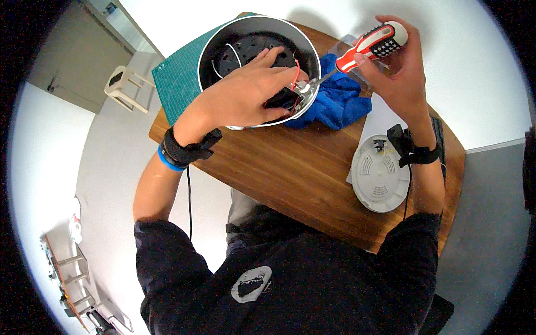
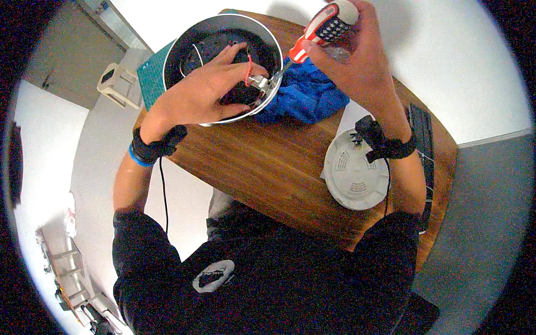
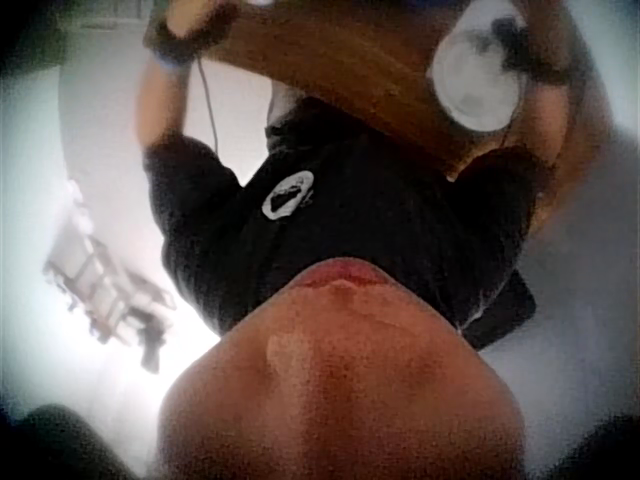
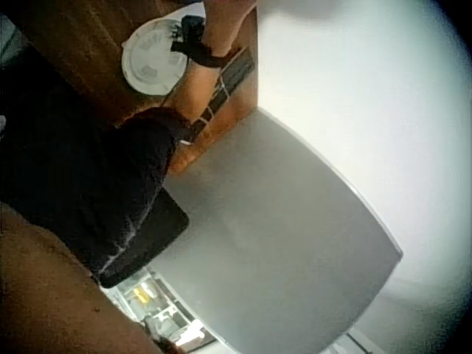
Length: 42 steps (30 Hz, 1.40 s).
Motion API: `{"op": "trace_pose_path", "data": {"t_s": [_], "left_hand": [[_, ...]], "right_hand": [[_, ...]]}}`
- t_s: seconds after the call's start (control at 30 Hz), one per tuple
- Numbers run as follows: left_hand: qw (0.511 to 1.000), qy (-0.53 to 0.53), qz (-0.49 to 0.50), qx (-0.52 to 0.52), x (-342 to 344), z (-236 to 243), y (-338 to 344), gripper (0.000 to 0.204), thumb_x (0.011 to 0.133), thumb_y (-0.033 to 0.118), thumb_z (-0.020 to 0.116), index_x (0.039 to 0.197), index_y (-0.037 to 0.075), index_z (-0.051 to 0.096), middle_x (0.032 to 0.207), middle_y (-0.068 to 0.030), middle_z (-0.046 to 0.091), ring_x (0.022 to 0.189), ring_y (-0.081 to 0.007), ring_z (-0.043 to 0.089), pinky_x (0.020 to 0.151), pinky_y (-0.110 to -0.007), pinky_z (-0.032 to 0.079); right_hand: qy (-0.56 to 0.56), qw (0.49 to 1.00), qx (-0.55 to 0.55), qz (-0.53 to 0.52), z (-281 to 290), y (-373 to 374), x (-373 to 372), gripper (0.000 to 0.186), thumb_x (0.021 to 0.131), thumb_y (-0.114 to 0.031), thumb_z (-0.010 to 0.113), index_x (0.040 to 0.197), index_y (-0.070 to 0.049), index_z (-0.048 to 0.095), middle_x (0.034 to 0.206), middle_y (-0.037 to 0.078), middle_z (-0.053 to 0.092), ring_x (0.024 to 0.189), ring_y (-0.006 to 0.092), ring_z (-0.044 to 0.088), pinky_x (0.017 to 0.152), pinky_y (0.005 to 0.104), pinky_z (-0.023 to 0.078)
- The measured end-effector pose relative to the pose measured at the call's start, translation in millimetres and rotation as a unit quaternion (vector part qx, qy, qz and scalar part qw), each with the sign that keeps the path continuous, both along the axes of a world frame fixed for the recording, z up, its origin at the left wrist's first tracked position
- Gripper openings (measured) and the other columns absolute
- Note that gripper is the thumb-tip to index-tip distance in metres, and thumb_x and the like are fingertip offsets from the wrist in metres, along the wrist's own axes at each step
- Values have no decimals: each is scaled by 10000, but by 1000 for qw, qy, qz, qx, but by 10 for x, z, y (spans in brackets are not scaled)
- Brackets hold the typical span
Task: The person uses a screwdriver to tighten screws on the internal wiring of a disassembled white appliance. They connect wires, adjust components inside the housing, and then place the cover back onto the device.
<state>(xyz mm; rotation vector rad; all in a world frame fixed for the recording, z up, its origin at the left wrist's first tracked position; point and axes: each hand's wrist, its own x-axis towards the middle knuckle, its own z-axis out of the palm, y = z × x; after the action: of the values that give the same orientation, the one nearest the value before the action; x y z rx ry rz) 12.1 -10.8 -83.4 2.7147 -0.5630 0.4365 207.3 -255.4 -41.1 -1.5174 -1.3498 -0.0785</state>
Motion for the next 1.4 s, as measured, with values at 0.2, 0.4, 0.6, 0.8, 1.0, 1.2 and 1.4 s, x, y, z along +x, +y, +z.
{"op": "trace_pose_path", "data": {"t_s": [0.2,0.4,0.6,0.8,1.0,1.2,1.4], "left_hand": [[1000,16,0,-10,-79,78,65,441,957,169,819,1350,91,636,1376,-147,699,1527,-474,445,1285,-573,361],[999,32,-16,-15,-128,115,113,381,977,143,790,1331,96,656,1385,-128,698,1539,-458,442,1297,-562,349],[997,26,-30,-67,-192,121,130,475,986,88,763,1436,112,611,1467,-105,665,1573,-415,423,1325,-537,315],[995,8,43,-86,-299,25,155,565,995,76,756,1525,88,561,1577,-106,593,1554,-339,482,1300,-469,359],[992,10,73,-104,-352,184,237,564,1011,93,745,1542,76,557,1554,-136,609,1524,-322,520,1263,-429,414],[988,-74,116,66,-455,266,407,415,1015,47,668,1427,70,622,1492,-158,632,1488,-372,524,1335,-526,300],[986,-42,145,73,-514,208,354,428,954,95,744,1373,142,669,1557,-124,603,1544,-358,471,1354,-565,224]], "right_hand": [[14,997,33,-69,-138,-142,203,583,924,-250,906,1348,-58,555,1116,80,727,929,150,750,791,300,631],[28,993,-45,-108,-284,-393,404,600,884,-304,952,1293,-69,582,1030,84,735,833,117,742,685,270,624],[50,978,-72,-190,-330,-535,414,596,898,-361,941,1274,-68,583,987,79,730,806,119,735,659,272,623],[144,964,-49,-220,-540,-526,480,582,939,-396,900,1279,-47,581,1044,107,730,930,163,752,733,312,632],[12,980,-104,-169,-1078,-517,677,487,960,-298,875,1205,-25,554,1147,175,765,1086,278,757,967,429,586],[-68,966,-248,-16,-1002,-580,505,419,941,-93,816,1293,-44,593,1271,161,738,1156,350,740,1006,422,566],[-140,923,-355,44,-1081,-664,498,474,970,-62,742,1422,-74,600,1340,186,688,1206,385,696,1036,451,544]]}}
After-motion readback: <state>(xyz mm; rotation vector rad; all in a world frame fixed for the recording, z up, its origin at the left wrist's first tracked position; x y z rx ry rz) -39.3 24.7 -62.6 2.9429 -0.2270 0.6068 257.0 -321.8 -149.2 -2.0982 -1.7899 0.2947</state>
